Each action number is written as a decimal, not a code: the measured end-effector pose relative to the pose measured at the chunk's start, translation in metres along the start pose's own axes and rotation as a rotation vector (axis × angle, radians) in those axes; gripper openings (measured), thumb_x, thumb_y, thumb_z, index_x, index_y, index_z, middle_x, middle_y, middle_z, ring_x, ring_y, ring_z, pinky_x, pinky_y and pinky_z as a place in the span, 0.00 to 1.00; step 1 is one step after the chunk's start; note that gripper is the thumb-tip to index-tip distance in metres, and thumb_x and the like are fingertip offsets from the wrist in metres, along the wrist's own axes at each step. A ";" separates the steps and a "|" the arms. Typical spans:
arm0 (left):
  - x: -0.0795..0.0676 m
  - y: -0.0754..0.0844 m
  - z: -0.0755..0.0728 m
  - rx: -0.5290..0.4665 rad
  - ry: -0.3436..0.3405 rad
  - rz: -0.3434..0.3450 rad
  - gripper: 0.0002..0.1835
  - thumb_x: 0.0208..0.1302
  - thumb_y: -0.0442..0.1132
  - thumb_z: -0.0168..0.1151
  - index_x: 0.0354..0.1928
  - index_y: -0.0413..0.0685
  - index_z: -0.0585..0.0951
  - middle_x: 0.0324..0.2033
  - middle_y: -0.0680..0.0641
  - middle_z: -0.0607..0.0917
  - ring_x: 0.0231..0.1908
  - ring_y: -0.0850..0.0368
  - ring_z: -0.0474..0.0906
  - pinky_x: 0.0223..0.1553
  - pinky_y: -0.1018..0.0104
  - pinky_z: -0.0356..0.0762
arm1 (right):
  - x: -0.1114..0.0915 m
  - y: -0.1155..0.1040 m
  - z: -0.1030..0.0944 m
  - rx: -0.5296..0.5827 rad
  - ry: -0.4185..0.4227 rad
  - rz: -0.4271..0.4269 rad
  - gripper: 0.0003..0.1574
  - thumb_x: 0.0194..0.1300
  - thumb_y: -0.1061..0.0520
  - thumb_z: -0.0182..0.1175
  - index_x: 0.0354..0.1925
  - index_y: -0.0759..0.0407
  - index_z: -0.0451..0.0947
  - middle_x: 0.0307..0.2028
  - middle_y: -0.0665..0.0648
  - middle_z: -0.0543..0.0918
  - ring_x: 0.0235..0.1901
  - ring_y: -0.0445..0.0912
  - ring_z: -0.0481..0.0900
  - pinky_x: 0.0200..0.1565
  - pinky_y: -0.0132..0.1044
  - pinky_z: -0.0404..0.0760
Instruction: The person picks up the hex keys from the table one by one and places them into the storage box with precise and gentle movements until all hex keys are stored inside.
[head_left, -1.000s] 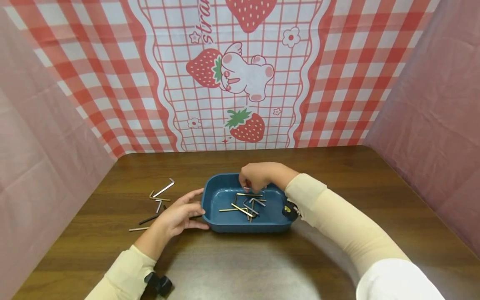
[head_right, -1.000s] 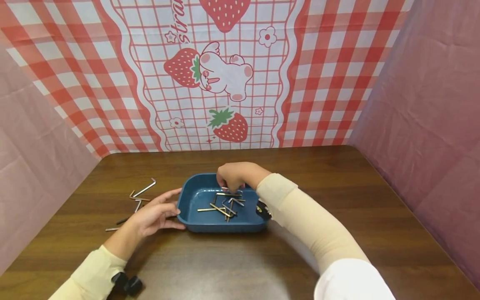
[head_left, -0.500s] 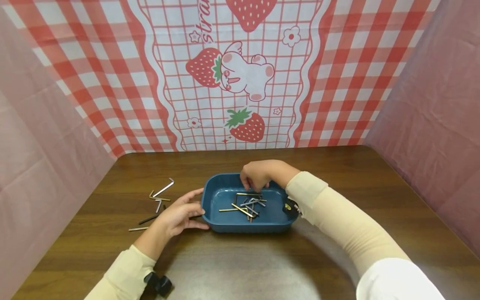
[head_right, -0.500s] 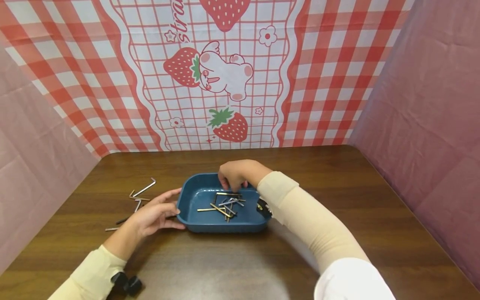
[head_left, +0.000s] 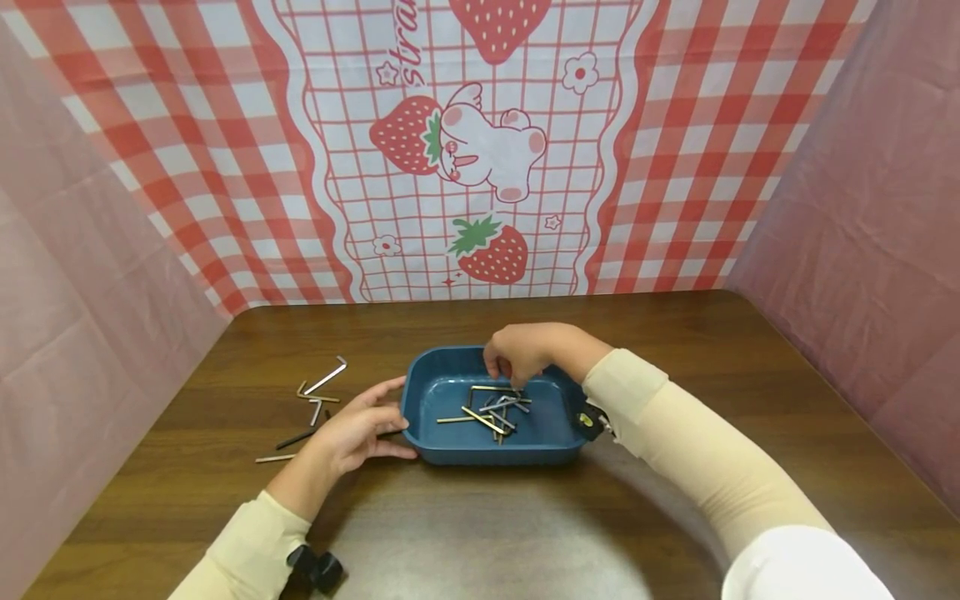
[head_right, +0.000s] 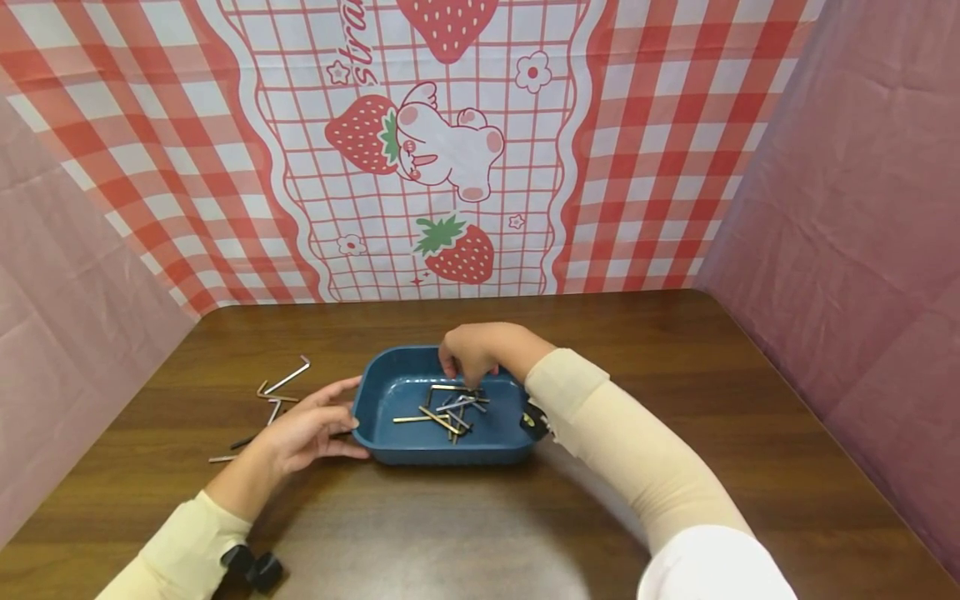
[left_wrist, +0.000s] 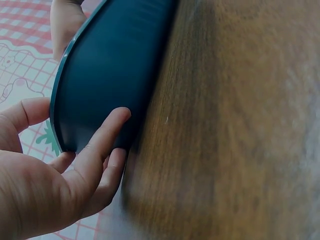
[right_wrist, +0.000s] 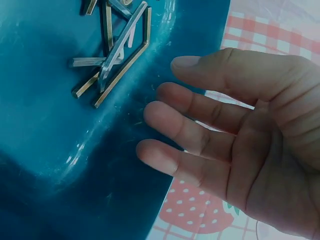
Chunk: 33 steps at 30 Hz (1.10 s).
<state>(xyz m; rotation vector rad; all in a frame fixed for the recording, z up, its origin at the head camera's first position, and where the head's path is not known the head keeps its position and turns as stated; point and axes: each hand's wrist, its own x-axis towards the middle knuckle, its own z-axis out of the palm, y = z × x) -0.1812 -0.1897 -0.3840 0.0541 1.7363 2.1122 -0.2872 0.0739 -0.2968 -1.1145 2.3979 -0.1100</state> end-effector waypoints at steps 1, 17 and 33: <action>0.000 0.000 0.000 0.000 0.000 0.000 0.43 0.54 0.23 0.51 0.74 0.42 0.52 0.48 0.38 0.78 0.40 0.50 0.80 0.42 0.41 0.82 | -0.001 0.000 0.000 -0.001 0.007 -0.011 0.16 0.53 0.69 0.66 0.42 0.61 0.79 0.28 0.52 0.78 0.20 0.43 0.74 0.21 0.33 0.76; -0.003 0.001 0.005 0.039 0.039 0.023 0.40 0.55 0.24 0.51 0.72 0.34 0.53 0.59 0.27 0.69 0.43 0.49 0.79 0.43 0.42 0.82 | -0.030 0.010 0.005 -0.031 0.199 -0.111 0.12 0.55 0.63 0.68 0.40 0.59 0.80 0.30 0.50 0.80 0.30 0.42 0.74 0.33 0.34 0.77; -0.007 0.010 0.011 0.157 0.097 0.085 0.37 0.56 0.22 0.56 0.69 0.26 0.55 0.57 0.24 0.68 0.40 0.50 0.79 0.44 0.57 0.84 | -0.074 0.025 0.021 -0.018 0.490 -0.146 0.14 0.57 0.60 0.68 0.43 0.56 0.81 0.35 0.49 0.81 0.34 0.44 0.77 0.36 0.36 0.80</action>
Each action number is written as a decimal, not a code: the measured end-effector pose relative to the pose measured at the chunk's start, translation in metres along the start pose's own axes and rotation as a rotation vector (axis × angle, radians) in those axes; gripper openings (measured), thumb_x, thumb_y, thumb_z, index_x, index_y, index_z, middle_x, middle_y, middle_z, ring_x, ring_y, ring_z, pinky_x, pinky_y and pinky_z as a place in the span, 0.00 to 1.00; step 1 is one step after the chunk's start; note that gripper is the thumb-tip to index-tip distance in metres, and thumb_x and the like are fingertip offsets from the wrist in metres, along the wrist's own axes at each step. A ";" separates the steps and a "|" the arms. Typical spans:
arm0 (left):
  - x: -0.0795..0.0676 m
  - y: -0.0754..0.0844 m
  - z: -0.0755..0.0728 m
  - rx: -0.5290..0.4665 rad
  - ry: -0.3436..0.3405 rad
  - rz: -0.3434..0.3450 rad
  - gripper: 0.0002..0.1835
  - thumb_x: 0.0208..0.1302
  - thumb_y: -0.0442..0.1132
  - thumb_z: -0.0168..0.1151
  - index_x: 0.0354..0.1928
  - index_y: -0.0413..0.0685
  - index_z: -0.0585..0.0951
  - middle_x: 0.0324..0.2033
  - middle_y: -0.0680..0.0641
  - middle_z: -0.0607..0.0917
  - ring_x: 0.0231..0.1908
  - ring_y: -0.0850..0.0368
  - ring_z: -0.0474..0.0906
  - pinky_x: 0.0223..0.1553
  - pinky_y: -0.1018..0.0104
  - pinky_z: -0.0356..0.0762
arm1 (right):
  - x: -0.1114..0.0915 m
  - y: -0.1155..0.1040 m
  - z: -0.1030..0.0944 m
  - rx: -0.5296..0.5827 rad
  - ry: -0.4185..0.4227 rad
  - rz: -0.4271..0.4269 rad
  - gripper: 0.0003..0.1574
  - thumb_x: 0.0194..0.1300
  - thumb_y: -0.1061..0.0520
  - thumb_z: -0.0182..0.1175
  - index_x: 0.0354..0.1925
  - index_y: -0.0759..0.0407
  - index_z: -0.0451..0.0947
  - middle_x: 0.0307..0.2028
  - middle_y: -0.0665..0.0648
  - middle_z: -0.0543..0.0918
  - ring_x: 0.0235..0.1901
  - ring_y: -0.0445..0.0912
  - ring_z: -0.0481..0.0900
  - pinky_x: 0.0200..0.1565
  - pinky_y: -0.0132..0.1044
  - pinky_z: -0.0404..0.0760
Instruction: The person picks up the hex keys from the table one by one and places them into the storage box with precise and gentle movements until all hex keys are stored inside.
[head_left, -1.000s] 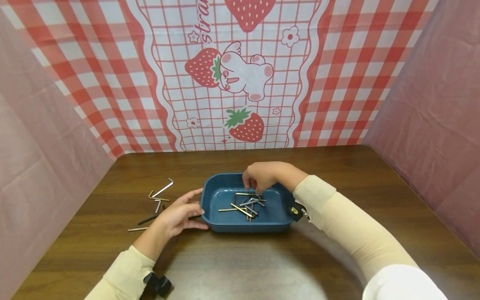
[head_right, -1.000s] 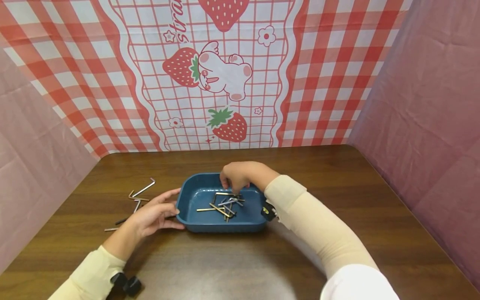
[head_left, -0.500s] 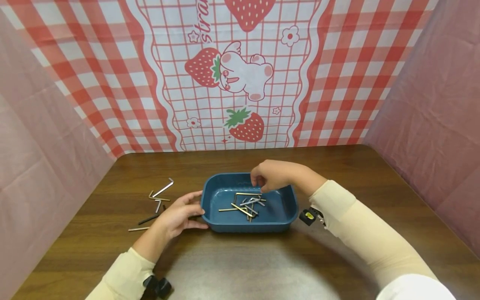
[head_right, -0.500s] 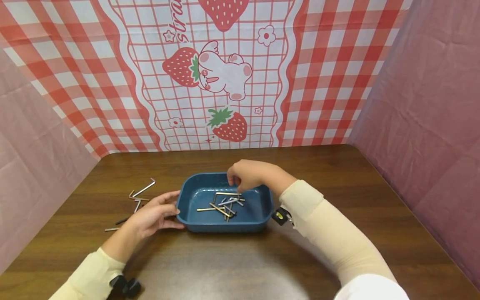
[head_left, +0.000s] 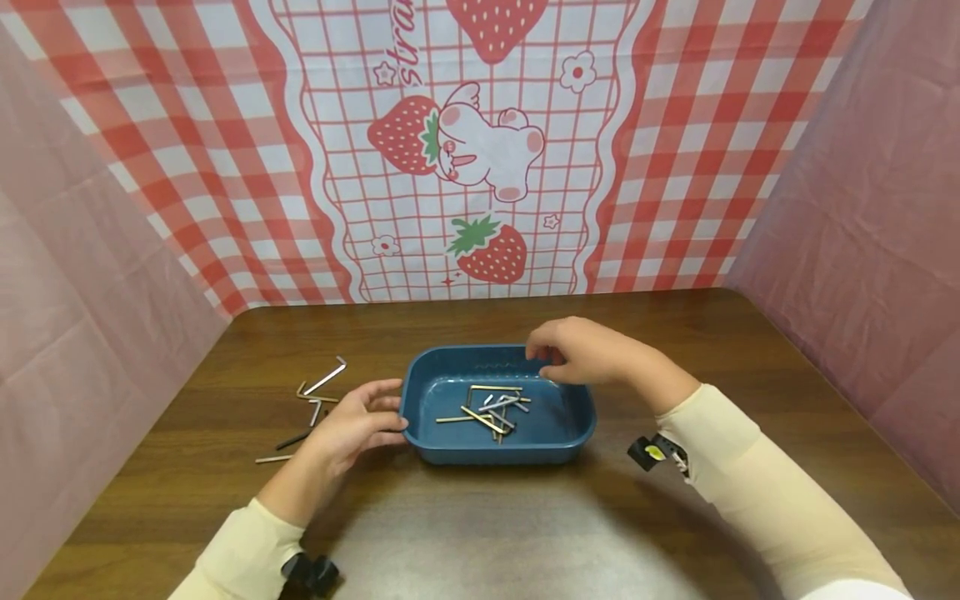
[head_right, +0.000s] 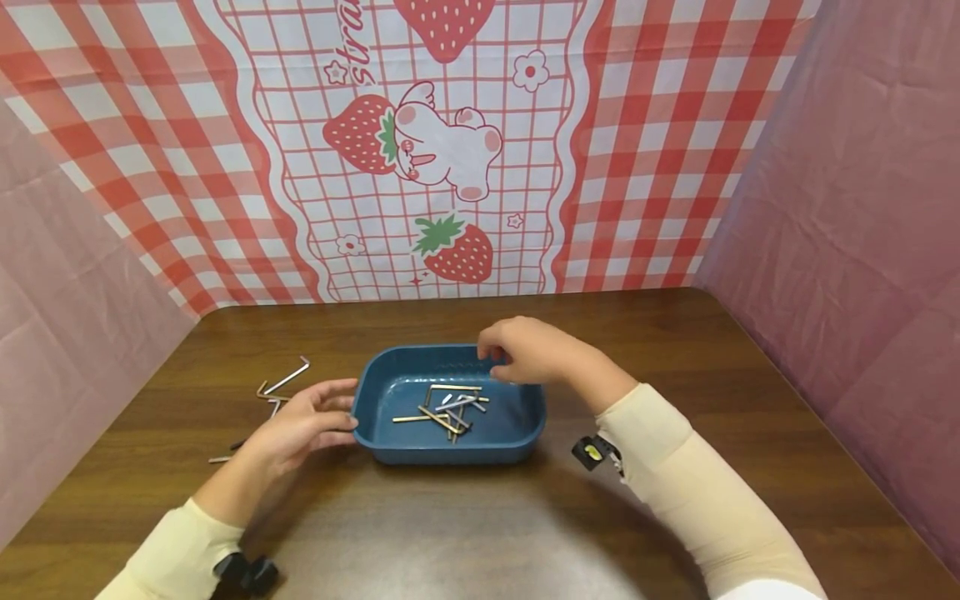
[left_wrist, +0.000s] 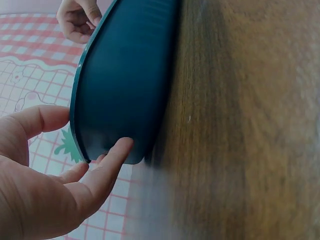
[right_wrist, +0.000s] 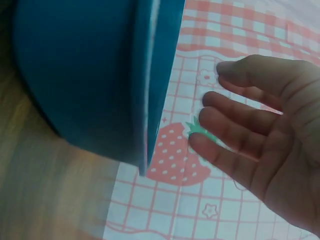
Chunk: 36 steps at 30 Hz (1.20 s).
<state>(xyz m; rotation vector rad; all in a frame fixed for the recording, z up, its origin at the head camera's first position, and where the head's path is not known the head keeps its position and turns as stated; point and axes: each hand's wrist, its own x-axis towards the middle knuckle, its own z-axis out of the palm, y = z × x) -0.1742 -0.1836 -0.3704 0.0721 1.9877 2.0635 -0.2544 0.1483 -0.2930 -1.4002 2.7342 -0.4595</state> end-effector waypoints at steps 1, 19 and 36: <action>0.000 0.000 0.000 0.000 0.005 -0.001 0.37 0.56 0.21 0.56 0.69 0.26 0.55 0.57 0.24 0.68 0.40 0.50 0.79 0.44 0.58 0.84 | -0.003 0.000 0.000 -0.003 0.026 0.000 0.14 0.57 0.60 0.68 0.44 0.56 0.81 0.36 0.50 0.81 0.34 0.44 0.77 0.36 0.37 0.80; -0.007 0.013 -0.003 0.334 0.175 0.074 0.28 0.59 0.25 0.60 0.63 0.28 0.67 0.57 0.28 0.72 0.48 0.42 0.78 0.44 0.52 0.83 | -0.038 0.005 0.004 -0.125 0.363 -0.077 0.17 0.52 0.62 0.73 0.42 0.58 0.81 0.41 0.54 0.80 0.44 0.47 0.77 0.45 0.46 0.80; -0.016 0.023 -0.014 1.004 0.200 0.385 0.30 0.53 0.37 0.72 0.58 0.35 0.75 0.50 0.35 0.80 0.45 0.42 0.78 0.45 0.46 0.78 | -0.072 0.014 0.010 -0.215 0.387 0.113 0.21 0.49 0.62 0.73 0.43 0.61 0.80 0.42 0.57 0.79 0.43 0.52 0.79 0.43 0.49 0.81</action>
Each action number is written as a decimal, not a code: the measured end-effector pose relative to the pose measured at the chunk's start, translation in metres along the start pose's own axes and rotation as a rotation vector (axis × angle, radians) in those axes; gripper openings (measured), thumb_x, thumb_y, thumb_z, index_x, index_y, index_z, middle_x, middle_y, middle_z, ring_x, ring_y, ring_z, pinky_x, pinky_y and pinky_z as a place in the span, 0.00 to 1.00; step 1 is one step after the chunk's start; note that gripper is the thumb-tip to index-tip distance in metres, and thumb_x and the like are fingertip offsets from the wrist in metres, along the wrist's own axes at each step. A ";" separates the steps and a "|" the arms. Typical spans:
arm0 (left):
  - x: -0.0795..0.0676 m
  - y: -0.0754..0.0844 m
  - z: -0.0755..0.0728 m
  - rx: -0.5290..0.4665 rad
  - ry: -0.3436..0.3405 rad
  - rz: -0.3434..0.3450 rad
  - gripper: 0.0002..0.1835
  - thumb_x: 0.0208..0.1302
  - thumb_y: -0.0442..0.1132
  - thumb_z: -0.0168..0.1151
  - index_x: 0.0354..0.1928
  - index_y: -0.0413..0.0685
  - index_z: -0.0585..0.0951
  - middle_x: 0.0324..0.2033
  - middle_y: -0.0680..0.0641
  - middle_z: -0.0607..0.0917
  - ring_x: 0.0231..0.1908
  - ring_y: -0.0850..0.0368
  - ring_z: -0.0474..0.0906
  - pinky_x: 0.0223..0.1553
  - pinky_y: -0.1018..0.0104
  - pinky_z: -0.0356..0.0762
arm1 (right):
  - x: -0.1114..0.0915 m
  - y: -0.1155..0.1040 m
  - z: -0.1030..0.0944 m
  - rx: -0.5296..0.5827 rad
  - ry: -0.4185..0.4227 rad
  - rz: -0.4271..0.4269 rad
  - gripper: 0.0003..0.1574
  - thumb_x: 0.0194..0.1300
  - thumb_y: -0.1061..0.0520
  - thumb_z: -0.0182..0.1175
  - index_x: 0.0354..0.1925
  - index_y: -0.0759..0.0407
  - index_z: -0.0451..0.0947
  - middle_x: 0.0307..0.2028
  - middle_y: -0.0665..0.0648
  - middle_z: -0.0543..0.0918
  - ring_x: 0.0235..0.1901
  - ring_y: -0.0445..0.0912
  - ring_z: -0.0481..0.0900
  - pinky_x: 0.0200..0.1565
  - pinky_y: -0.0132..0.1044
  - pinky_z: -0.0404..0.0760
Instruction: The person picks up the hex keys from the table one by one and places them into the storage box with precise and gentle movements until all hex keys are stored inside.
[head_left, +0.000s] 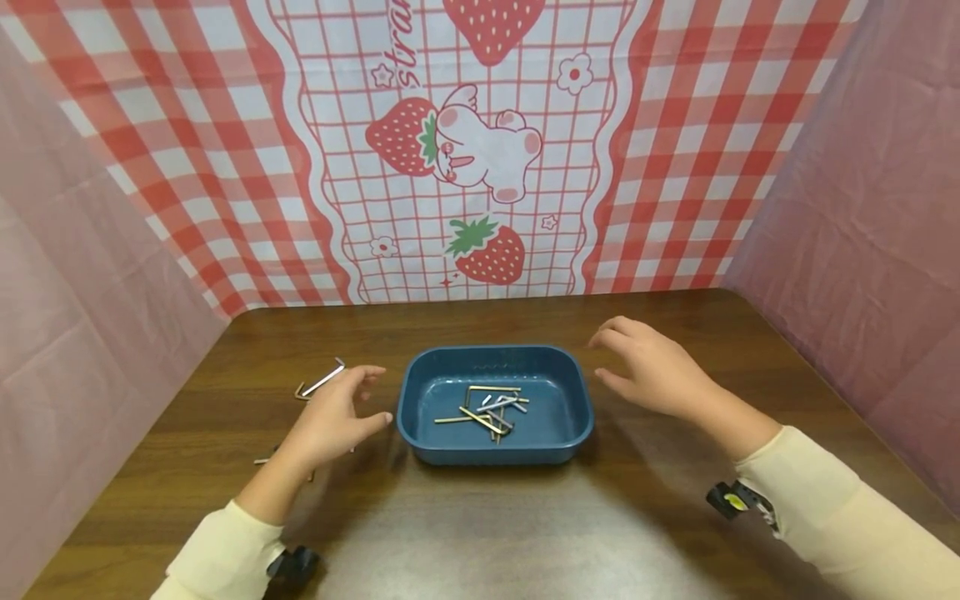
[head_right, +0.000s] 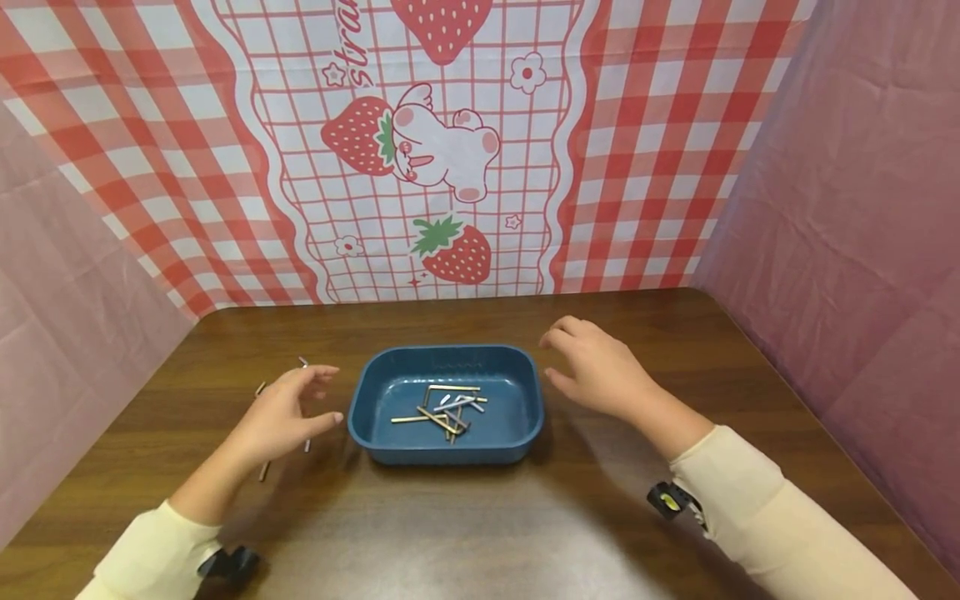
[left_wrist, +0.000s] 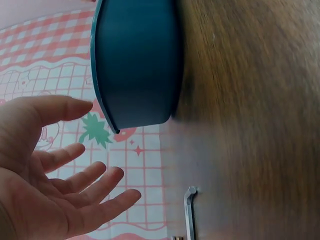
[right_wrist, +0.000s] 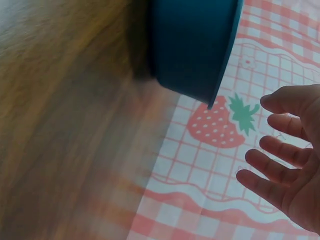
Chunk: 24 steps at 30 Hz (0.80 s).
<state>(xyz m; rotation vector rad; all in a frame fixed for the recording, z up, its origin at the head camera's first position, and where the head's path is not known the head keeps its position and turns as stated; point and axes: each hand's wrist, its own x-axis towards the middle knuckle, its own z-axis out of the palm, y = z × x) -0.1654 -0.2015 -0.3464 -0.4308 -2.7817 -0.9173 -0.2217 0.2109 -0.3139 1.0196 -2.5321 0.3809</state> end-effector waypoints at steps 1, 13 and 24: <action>0.000 -0.001 0.000 0.022 0.001 0.010 0.31 0.53 0.38 0.73 0.58 0.36 0.75 0.50 0.35 0.79 0.46 0.42 0.77 0.45 0.46 0.77 | -0.002 0.000 -0.001 -0.003 -0.006 0.010 0.21 0.50 0.62 0.73 0.44 0.61 0.80 0.42 0.57 0.79 0.43 0.52 0.79 0.43 0.49 0.82; -0.003 -0.007 -0.004 0.149 -0.024 0.059 0.41 0.46 0.49 0.78 0.62 0.42 0.74 0.55 0.37 0.75 0.50 0.41 0.75 0.47 0.42 0.77 | -0.022 0.004 0.001 0.251 -0.100 0.247 0.22 0.56 0.59 0.70 0.48 0.66 0.78 0.46 0.63 0.80 0.43 0.57 0.81 0.43 0.53 0.83; -0.009 -0.008 -0.016 0.181 -0.054 0.121 0.43 0.48 0.53 0.76 0.66 0.47 0.71 0.60 0.38 0.70 0.56 0.38 0.71 0.51 0.36 0.72 | -0.032 0.004 0.013 0.724 -0.204 0.524 0.33 0.62 0.57 0.66 0.60 0.73 0.69 0.56 0.73 0.75 0.49 0.57 0.80 0.42 0.41 0.85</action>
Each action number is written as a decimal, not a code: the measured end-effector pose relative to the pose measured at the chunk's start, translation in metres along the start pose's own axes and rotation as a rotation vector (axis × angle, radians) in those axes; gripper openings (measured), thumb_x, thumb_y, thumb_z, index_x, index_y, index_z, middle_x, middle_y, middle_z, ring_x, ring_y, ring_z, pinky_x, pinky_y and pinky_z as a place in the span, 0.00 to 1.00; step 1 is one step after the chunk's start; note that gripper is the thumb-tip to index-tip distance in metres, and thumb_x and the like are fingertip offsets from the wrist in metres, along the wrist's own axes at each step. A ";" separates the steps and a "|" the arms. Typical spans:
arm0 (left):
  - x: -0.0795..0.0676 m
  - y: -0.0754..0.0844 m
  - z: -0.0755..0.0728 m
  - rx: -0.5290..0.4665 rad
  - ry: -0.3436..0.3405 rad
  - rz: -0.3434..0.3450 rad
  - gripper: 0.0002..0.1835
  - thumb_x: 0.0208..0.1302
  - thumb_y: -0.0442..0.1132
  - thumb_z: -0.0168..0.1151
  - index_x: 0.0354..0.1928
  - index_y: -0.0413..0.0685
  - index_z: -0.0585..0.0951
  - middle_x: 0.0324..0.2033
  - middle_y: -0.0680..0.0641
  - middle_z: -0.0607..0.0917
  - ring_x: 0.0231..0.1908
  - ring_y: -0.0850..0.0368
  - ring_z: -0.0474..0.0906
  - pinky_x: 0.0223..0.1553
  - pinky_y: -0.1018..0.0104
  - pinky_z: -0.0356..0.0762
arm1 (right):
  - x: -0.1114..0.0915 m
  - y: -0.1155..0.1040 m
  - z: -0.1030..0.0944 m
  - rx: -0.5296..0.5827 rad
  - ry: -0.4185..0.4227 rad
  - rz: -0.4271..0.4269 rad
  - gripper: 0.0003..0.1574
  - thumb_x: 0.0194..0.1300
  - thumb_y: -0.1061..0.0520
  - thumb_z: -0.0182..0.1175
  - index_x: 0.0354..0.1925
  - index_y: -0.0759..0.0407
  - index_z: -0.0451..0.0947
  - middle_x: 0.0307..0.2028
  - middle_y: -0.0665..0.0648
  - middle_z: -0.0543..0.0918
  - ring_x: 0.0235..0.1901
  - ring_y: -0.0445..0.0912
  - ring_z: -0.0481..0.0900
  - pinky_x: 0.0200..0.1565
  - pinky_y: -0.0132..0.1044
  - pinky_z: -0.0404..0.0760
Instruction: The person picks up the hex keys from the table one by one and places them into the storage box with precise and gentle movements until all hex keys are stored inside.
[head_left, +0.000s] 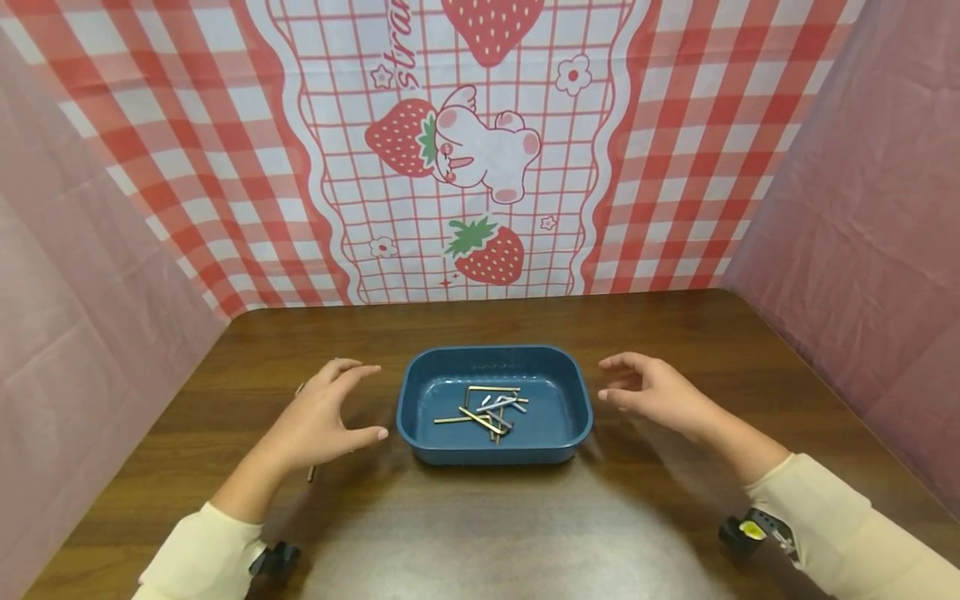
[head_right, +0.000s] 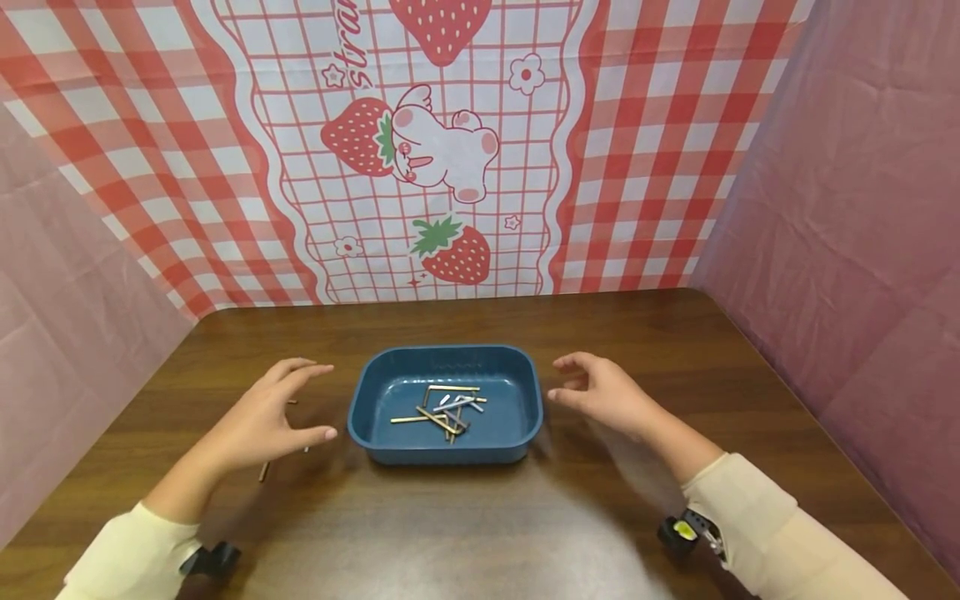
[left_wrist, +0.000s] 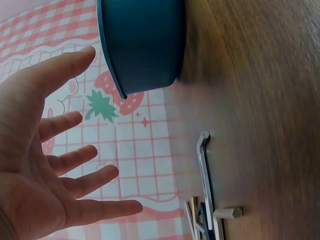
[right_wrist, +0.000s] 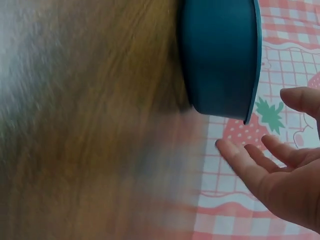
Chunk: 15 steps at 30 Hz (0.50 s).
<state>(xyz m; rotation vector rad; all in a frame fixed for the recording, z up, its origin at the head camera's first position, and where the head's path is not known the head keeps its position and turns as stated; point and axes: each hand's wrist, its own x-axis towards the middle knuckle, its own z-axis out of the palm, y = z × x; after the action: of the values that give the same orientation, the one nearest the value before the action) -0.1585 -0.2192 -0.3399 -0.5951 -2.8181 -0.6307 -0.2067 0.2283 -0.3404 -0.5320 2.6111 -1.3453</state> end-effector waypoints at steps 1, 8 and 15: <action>0.000 -0.001 -0.001 0.002 -0.003 0.000 0.43 0.49 0.53 0.75 0.67 0.48 0.71 0.60 0.38 0.70 0.56 0.38 0.71 0.52 0.35 0.71 | 0.000 0.000 0.000 0.054 -0.010 0.028 0.35 0.62 0.57 0.66 0.61 0.74 0.67 0.57 0.74 0.74 0.49 0.57 0.80 0.43 0.42 0.85; -0.006 -0.007 -0.002 -0.010 -0.018 0.010 0.44 0.50 0.56 0.74 0.69 0.49 0.69 0.61 0.35 0.69 0.59 0.34 0.68 0.54 0.33 0.70 | 0.000 0.002 0.004 0.362 -0.060 0.177 0.42 0.64 0.58 0.64 0.67 0.76 0.57 0.65 0.76 0.61 0.50 0.58 0.78 0.47 0.51 0.83; -0.009 -0.014 -0.003 -0.032 -0.039 -0.010 0.45 0.50 0.57 0.74 0.69 0.49 0.68 0.62 0.33 0.67 0.61 0.34 0.65 0.55 0.35 0.70 | 0.000 0.002 0.009 0.537 -0.123 0.210 0.49 0.64 0.60 0.64 0.71 0.74 0.48 0.69 0.77 0.53 0.56 0.60 0.73 0.47 0.58 0.81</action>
<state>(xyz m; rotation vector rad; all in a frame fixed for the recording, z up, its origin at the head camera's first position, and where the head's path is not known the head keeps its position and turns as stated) -0.1561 -0.2356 -0.3451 -0.6055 -2.8536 -0.6750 -0.2044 0.2224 -0.3476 -0.2389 2.0159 -1.7736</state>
